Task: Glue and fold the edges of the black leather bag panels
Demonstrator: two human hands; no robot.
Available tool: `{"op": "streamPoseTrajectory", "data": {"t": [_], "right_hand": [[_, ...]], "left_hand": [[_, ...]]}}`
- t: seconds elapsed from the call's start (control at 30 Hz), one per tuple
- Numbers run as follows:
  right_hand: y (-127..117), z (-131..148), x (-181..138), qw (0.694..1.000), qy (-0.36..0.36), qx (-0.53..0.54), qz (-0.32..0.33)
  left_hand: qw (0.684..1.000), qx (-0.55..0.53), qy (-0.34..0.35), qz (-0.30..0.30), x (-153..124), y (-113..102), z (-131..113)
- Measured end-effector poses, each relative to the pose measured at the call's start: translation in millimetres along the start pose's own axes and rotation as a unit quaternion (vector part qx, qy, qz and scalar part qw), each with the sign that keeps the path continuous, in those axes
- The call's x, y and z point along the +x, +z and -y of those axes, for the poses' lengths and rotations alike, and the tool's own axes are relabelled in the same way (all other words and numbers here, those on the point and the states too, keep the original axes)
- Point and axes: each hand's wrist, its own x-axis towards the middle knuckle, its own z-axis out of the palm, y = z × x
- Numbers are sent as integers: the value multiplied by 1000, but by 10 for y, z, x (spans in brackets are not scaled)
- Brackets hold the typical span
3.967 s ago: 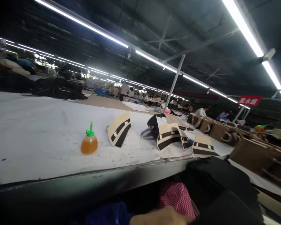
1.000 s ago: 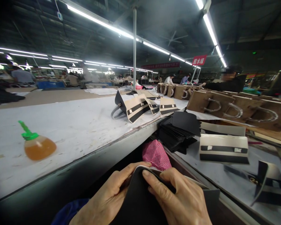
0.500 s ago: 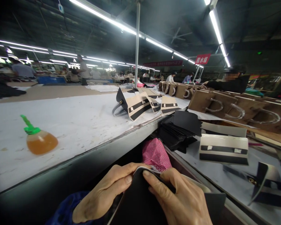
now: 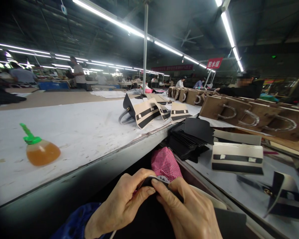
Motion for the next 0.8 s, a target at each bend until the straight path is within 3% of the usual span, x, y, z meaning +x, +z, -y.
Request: {"op": "streamPoseTrajectory", "data": {"t": [0.13, 0.4, 0.8], "right_hand": [[16, 32, -2, 1000, 13, 12, 17], [1, 146, -132, 980, 172, -7, -96], [28, 184, -126, 965, 216, 48, -142]], "left_hand": [[1000, 2, 13, -20, -8, 32, 49], [995, -39, -53, -81, -98, 10, 90], [990, -110, -54, -75, -113, 59, 55]]}}
